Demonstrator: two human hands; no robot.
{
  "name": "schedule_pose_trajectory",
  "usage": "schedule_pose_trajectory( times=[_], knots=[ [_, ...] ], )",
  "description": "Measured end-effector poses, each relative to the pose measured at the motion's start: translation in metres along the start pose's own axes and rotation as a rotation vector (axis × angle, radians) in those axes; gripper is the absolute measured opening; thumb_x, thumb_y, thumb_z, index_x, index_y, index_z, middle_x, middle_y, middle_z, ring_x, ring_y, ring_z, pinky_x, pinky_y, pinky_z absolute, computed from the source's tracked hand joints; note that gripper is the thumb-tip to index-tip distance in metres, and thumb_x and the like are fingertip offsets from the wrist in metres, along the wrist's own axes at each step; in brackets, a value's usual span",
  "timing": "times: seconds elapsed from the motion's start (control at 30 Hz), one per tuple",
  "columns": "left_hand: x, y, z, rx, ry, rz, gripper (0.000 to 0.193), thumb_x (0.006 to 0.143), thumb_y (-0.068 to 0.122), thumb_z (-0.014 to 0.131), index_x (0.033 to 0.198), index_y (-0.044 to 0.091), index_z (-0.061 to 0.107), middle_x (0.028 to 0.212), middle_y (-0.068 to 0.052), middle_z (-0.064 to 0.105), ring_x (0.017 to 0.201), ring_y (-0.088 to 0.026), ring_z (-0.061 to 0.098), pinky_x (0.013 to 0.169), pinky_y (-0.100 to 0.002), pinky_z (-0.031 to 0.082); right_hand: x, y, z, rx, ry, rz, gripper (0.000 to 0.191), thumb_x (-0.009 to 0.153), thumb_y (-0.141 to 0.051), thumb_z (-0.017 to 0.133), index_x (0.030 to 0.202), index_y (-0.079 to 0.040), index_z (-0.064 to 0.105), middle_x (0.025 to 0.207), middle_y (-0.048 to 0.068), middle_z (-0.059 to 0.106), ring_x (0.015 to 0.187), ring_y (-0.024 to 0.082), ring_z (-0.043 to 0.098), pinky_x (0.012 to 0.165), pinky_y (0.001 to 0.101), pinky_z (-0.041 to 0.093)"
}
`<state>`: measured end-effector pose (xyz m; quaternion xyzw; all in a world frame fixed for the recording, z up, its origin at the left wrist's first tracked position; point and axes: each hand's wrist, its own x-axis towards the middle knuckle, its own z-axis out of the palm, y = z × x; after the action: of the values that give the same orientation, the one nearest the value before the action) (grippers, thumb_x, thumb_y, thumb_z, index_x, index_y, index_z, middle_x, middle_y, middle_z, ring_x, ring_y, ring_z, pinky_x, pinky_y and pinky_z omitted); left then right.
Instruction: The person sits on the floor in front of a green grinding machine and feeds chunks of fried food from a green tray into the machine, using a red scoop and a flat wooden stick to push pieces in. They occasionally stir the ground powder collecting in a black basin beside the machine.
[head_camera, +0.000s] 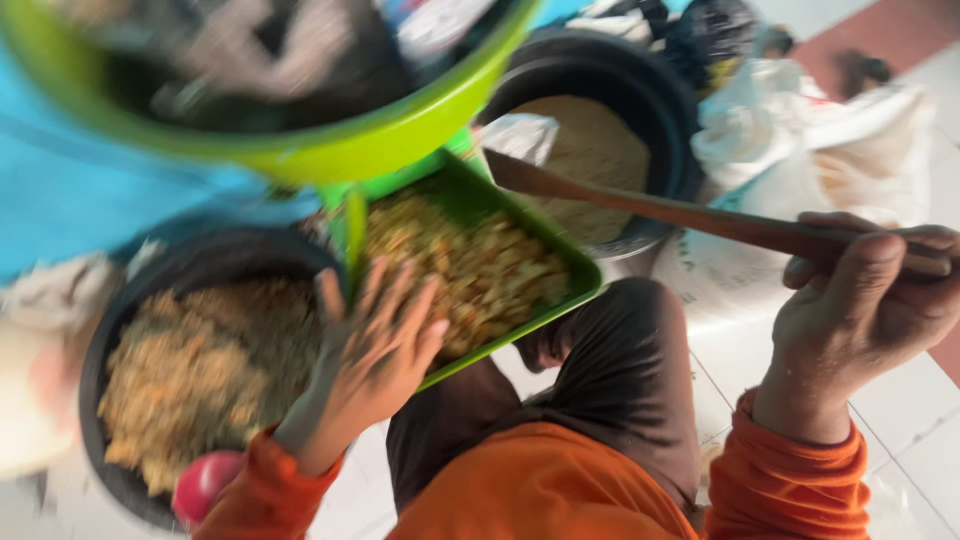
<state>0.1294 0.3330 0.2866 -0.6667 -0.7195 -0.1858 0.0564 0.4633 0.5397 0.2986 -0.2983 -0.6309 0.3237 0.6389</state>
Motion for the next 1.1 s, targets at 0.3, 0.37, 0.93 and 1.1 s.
schedule_pose_trajectory(
  times=[0.3, 0.37, 0.93, 1.1],
  knots=[
    [0.155, 0.055, -0.005, -0.081, -0.114, 0.331, 0.038, 0.094, 0.016, 0.065, 0.128, 0.001, 0.064, 0.124, -0.016, 0.065, 0.116, -0.033, 0.060, 0.100, -0.049, 0.046, 0.066, 0.213, -0.096, -0.043, 0.311, 0.198, 0.019, 0.125, -0.020, 0.053, 0.122, -0.002, 0.048, 0.095, 0.009, 0.063, 0.069, 0.016, 0.060, 0.060, 0.0281, 0.051],
    [0.220, 0.070, 0.034, -0.063, -0.286, 0.330, 0.026, 0.096, 0.015, 0.064, 0.119, 0.003, 0.065, 0.109, -0.014, 0.066, 0.105, -0.034, 0.062, 0.091, -0.049, 0.048, 0.077, 0.273, -0.076, 0.060, 0.285, 0.282, 0.018, 0.124, -0.021, 0.054, 0.124, -0.004, 0.050, 0.098, 0.009, 0.060, 0.071, 0.014, 0.061, 0.061, 0.0279, 0.052],
    [0.467, 0.019, 0.341, 0.249, -0.729, 0.398, 0.013, 0.092, 0.009, 0.061, 0.100, 0.010, 0.072, 0.113, -0.010, 0.065, 0.093, -0.034, 0.072, 0.076, -0.047, 0.057, 0.127, 0.475, 0.132, 0.353, 0.119, 1.451, 0.028, 0.100, -0.026, 0.065, 0.113, -0.002, 0.057, 0.079, 0.006, 0.061, 0.055, 0.012, 0.057, 0.044, 0.0274, 0.045],
    [0.463, 0.010, 0.346, 0.202, -0.843, 0.433, 0.025, 0.086, 0.008, 0.061, 0.109, 0.015, 0.069, 0.110, -0.010, 0.069, 0.099, -0.034, 0.071, 0.077, -0.047, 0.057, 0.097, 0.474, 0.202, 0.809, -0.265, 1.396, 0.023, 0.097, -0.020, 0.067, 0.107, 0.000, 0.062, 0.089, 0.009, 0.064, 0.069, 0.019, 0.061, 0.059, 0.0347, 0.051]
  ],
)
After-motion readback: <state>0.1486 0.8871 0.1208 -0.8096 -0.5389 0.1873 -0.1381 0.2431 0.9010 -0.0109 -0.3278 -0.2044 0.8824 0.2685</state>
